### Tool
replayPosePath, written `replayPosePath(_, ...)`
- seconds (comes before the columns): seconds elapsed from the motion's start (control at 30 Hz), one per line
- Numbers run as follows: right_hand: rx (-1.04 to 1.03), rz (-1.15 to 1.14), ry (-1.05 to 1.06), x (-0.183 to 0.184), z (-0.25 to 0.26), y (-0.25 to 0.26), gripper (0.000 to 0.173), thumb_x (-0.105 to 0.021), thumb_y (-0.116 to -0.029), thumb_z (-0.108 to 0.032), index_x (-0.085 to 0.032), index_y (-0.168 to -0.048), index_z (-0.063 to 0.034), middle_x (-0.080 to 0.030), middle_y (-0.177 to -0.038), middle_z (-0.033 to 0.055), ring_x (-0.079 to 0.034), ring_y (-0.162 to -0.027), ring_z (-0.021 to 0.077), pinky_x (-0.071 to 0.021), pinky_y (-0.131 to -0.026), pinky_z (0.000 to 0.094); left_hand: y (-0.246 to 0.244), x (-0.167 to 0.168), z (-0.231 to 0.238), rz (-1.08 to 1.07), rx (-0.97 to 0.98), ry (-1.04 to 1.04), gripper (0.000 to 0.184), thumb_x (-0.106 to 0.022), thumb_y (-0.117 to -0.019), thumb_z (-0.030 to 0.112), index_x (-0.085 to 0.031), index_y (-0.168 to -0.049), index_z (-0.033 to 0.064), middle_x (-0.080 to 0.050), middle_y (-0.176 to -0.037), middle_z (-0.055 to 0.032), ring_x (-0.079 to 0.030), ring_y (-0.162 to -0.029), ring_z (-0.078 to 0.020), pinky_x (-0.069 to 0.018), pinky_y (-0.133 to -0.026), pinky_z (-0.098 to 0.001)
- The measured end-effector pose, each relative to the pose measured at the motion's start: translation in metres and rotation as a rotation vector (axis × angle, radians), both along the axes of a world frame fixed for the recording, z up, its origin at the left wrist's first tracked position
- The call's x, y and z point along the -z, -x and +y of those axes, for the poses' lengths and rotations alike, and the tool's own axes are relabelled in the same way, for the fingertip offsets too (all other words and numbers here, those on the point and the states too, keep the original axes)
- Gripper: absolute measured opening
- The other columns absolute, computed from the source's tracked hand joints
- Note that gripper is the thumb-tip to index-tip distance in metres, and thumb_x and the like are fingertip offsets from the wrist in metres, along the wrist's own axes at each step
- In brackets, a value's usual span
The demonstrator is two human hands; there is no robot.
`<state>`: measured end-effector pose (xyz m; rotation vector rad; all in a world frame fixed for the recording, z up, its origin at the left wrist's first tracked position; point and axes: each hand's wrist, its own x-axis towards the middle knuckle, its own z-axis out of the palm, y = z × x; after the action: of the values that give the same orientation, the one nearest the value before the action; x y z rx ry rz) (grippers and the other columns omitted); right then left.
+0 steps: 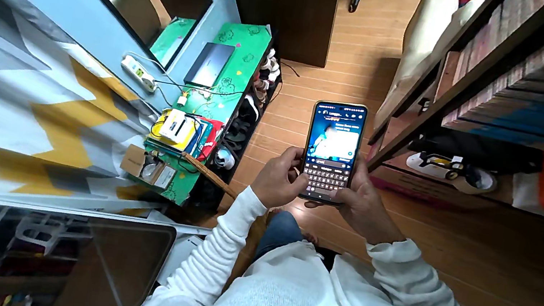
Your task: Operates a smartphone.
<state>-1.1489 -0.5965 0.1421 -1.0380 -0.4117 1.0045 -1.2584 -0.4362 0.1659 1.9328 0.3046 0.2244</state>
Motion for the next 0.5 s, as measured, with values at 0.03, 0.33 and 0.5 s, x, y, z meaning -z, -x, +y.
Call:
replayPosePath(0.03, -0.002, -0.003, -0.001, 0.0002, 0.0003, 0.0004, 0.079, -0.042, -0.0848, 0.009, -0.017, -0.153, -0.0219, -0.065, -0.122, 0.0065, -0.074, -0.096, 0.0242, -0.0663, -0.071, 0.0427, 0.0005, 0.0001, 0.0004, -0.001, 0.001, -0.001, 0.041, -0.058, -0.0907, 0.001, -0.052, -0.13, -0.0095, -0.069, -0.108, -0.0168, -0.068, -0.078, -0.0125, -0.0583, -0.072, -0.0293)
replayPosePath(0.33, 0.025, 0.014, 0.011, -0.0029, 0.004, 0.0065, 0.07, -0.047, -0.0919, 0.006, -0.021, -0.151, -0.0221, -0.066, -0.118, 0.0077, -0.075, -0.091, 0.0249, -0.0663, -0.067, 0.0413, 0.006, -0.0002, 0.0005, -0.003, 0.003, 0.033, 0.042, -0.058, -0.0893, 0.001, -0.051, -0.13, -0.0093, -0.069, -0.107, -0.0156, -0.068, -0.078, -0.011, -0.0576, -0.071, -0.0282)
replayPosePath(0.5, 0.063, 0.014, 0.033, -0.0036, 0.0075, 0.0088, 0.067, -0.048, -0.0942, 0.007, -0.024, -0.151, -0.0212, -0.066, -0.114, 0.0083, -0.075, -0.088, 0.0246, -0.0658, -0.062, 0.0409, 0.0074, -0.0023, 0.0008, 0.009, 0.003, 0.03, 0.044, -0.059, -0.0894, 0.002, -0.051, -0.131, -0.0089, -0.069, -0.108, -0.0157, -0.067, -0.077, -0.0108, -0.0569, -0.071, -0.0281)
